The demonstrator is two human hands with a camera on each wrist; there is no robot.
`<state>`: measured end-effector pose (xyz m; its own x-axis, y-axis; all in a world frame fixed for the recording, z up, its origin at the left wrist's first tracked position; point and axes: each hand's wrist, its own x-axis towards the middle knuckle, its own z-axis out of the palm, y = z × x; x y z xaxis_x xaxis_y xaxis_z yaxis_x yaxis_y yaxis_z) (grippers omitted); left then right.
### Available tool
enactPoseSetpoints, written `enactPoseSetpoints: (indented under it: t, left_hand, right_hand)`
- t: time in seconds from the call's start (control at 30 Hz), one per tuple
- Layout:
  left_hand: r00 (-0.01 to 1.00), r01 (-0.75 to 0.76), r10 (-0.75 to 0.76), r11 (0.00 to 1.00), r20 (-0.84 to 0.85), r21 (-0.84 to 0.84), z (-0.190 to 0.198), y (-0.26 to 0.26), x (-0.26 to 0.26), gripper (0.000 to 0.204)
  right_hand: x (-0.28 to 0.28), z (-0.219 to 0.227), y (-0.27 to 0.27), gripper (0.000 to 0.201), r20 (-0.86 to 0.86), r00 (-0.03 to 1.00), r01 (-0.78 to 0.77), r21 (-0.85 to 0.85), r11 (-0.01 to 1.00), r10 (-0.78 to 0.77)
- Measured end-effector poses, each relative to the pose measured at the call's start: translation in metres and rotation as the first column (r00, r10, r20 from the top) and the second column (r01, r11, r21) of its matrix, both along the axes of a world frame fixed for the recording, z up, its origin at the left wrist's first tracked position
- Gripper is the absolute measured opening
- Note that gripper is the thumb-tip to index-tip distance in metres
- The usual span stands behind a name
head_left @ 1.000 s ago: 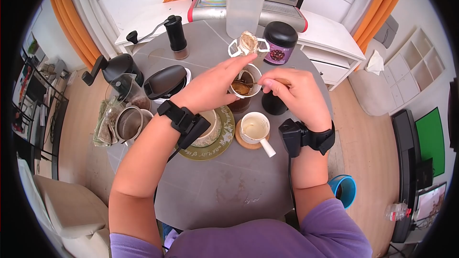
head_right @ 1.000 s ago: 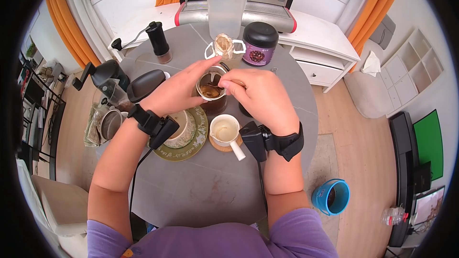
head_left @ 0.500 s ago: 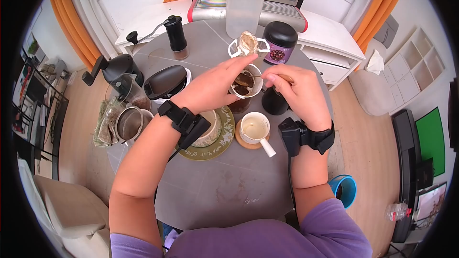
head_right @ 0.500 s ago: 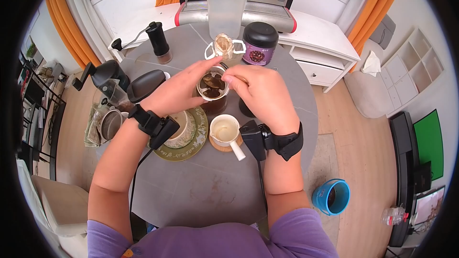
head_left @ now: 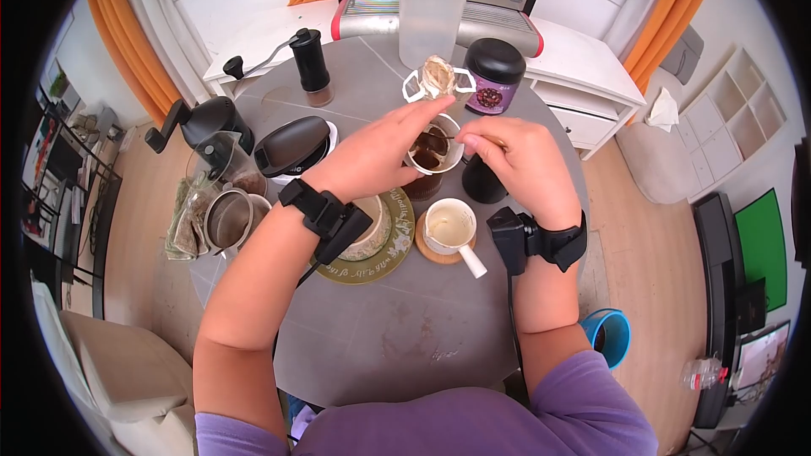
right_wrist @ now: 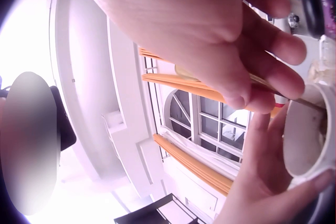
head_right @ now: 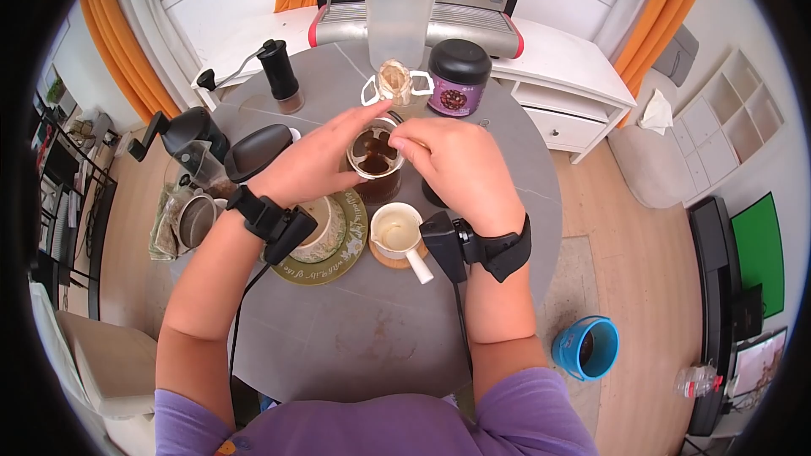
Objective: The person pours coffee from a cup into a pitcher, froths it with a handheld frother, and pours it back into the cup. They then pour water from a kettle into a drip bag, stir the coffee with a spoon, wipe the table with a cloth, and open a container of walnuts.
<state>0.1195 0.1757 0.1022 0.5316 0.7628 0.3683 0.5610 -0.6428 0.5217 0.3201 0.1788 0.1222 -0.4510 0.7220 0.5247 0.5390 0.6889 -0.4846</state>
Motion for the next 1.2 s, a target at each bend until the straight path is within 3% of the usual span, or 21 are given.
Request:
enactPoseSetpoints:
  t: [0.07, 0.13, 0.47, 0.67, 0.83, 0.93, 1.07, 1.13, 1.2]
  left_hand:
    - [1.000, 0.002, -0.002, 1.000, 0.008, 0.008, -0.0001, -0.0001, 0.0000, 0.082]
    - [1.000, -0.001, 0.001, 1.000, 0.006, -0.003, 0.0007, -0.0006, 0.0001, 0.082]
    - [1.000, -0.007, 0.008, 0.999, 0.029, -0.033, -0.0003, 0.0009, -0.0013, 0.082]
    - [0.999, -0.034, 0.036, 0.996, 0.030, -0.079, 0.0031, 0.0011, -0.0027, 0.083]
    - [0.999, -0.034, 0.034, 0.999, 0.007, -0.024, 0.0005, 0.0018, -0.0039, 0.083]
    - [0.999, -0.030, 0.031, 0.999, 0.014, -0.019, 0.0003, 0.0012, -0.0052, 0.082]
    - [1.000, -0.018, 0.019, 0.999, 0.022, -0.027, 0.0013, 0.0013, -0.0048, 0.082]
    - [1.000, -0.024, 0.024, 1.000, 0.008, 0.006, 0.0012, 0.0012, -0.0046, 0.081]
    - [1.000, -0.028, 0.028, 0.999, -0.008, 0.016, 0.0004, 0.0019, -0.0046, 0.081]
  right_hand:
    - [0.0001, 0.0003, -0.0010, 0.014, 0.031, 0.999, -0.009, -0.063, 0.998, 0.011]
    - [0.0012, -0.0017, -0.0003, 0.014, -0.093, 0.995, -0.033, -0.064, 0.997, 0.027]
    - [0.0020, 0.0016, -0.0007, 0.013, -0.109, 0.994, -0.022, -0.079, 0.997, 0.013]
    - [-0.0003, 0.0012, -0.0011, 0.014, -0.084, 0.995, 0.047, 0.003, 0.999, -0.046]
    - [-0.0012, 0.0004, -0.0011, 0.013, -0.009, 0.999, -0.033, -0.121, 0.992, 0.032]
    - [-0.0024, -0.0016, 0.0008, 0.013, -0.018, 1.000, 0.025, 0.024, 0.999, -0.024]
    - [-0.0029, -0.0039, 0.0010, 0.012, 0.013, 0.999, -0.038, -0.032, 0.999, 0.039]
    - [-0.0033, -0.0051, 0.0009, 0.014, -0.129, 0.990, -0.067, -0.095, 0.993, 0.054]
    - [-0.0017, -0.0034, 0.0008, 0.013, -0.107, 0.994, -0.043, -0.077, 0.996, 0.035]
